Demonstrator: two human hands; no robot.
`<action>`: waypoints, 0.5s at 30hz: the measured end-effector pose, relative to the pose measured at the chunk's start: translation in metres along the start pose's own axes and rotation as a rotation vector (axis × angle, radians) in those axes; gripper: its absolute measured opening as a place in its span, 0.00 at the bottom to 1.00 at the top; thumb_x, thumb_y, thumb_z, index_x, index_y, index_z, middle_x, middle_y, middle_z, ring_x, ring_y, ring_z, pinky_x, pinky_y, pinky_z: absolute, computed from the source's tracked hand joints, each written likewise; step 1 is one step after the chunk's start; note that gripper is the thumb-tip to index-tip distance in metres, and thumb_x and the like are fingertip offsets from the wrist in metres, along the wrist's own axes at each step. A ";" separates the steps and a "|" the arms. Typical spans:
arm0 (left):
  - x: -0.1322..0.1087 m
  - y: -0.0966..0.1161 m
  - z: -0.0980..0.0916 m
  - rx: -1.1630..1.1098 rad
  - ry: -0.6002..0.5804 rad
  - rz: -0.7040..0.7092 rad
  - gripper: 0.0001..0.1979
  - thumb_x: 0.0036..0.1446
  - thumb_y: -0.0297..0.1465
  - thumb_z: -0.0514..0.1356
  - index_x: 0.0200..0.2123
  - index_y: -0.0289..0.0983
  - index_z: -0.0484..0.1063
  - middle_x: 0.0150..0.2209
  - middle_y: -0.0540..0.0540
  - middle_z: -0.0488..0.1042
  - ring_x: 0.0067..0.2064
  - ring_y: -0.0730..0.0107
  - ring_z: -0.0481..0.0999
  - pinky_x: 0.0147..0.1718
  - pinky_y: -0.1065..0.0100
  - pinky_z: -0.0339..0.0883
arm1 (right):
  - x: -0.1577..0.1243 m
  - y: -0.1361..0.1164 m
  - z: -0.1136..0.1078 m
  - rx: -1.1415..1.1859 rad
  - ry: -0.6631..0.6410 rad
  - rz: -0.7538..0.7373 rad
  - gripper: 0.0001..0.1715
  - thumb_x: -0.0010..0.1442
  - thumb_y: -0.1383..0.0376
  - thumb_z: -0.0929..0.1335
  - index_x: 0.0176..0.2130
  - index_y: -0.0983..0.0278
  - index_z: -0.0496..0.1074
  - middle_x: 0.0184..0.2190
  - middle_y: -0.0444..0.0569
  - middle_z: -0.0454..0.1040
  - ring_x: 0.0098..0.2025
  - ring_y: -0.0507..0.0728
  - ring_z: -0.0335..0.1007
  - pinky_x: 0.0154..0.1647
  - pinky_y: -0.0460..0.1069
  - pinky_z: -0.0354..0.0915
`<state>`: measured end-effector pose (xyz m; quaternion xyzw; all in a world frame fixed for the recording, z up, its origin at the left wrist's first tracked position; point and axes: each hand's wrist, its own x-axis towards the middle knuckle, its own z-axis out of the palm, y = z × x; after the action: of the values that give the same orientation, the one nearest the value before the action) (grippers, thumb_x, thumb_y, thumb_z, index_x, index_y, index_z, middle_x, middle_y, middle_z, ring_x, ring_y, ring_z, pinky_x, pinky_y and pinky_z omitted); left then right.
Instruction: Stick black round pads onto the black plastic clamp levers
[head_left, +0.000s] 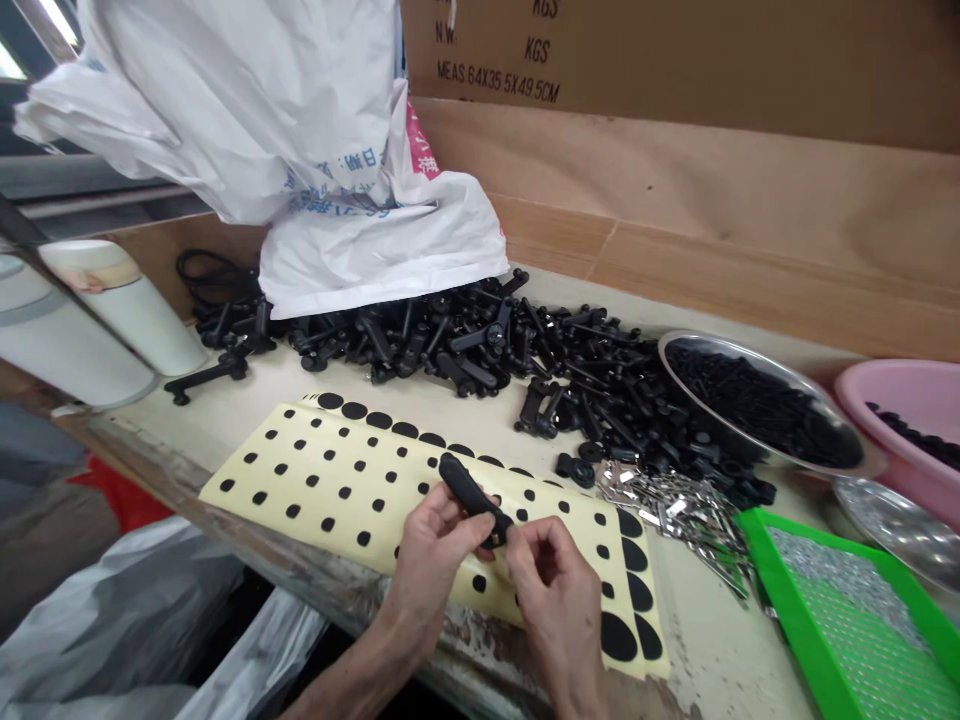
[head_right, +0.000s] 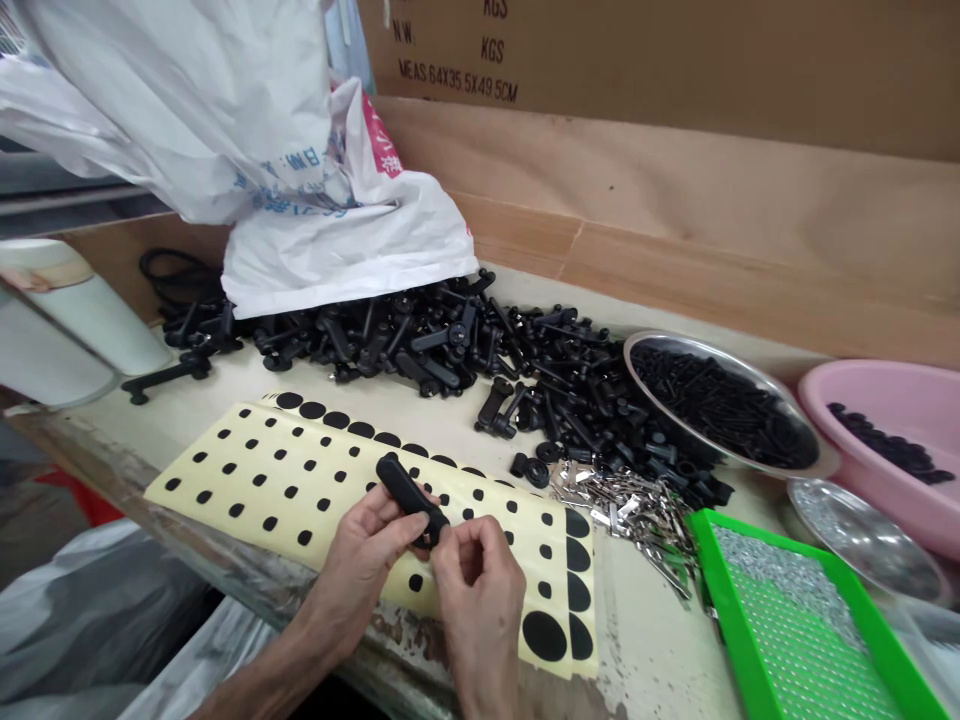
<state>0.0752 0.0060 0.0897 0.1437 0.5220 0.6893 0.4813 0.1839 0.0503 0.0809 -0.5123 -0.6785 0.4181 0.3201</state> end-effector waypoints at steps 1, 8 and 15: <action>0.000 0.001 0.000 -0.007 0.002 0.001 0.12 0.51 0.28 0.64 0.40 0.33 0.72 0.38 0.42 0.76 0.36 0.67 0.72 0.30 0.71 0.67 | 0.001 0.002 -0.003 -0.090 0.014 -0.036 0.15 0.56 0.54 0.65 0.25 0.60 0.64 0.20 0.41 0.67 0.21 0.52 0.61 0.23 0.46 0.58; -0.003 0.007 -0.002 -0.035 -0.070 -0.032 0.11 0.53 0.30 0.63 0.39 0.32 0.72 0.39 0.40 0.76 0.33 0.68 0.73 0.27 0.71 0.65 | 0.014 0.013 -0.032 -0.158 -0.041 -0.089 0.24 0.65 0.48 0.57 0.31 0.60 0.69 0.24 0.46 0.71 0.26 0.55 0.67 0.27 0.48 0.60; -0.004 0.018 -0.002 -0.041 -0.094 -0.025 0.10 0.51 0.33 0.65 0.36 0.35 0.74 0.34 0.45 0.76 0.30 0.73 0.70 0.25 0.75 0.60 | 0.003 -0.012 0.003 0.380 -0.311 0.031 0.18 0.63 0.50 0.61 0.32 0.60 0.63 0.18 0.37 0.62 0.18 0.49 0.55 0.17 0.43 0.52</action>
<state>0.0664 0.0019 0.1049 0.1597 0.4863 0.6864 0.5166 0.1754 0.0507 0.0907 -0.3828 -0.6209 0.6169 0.2957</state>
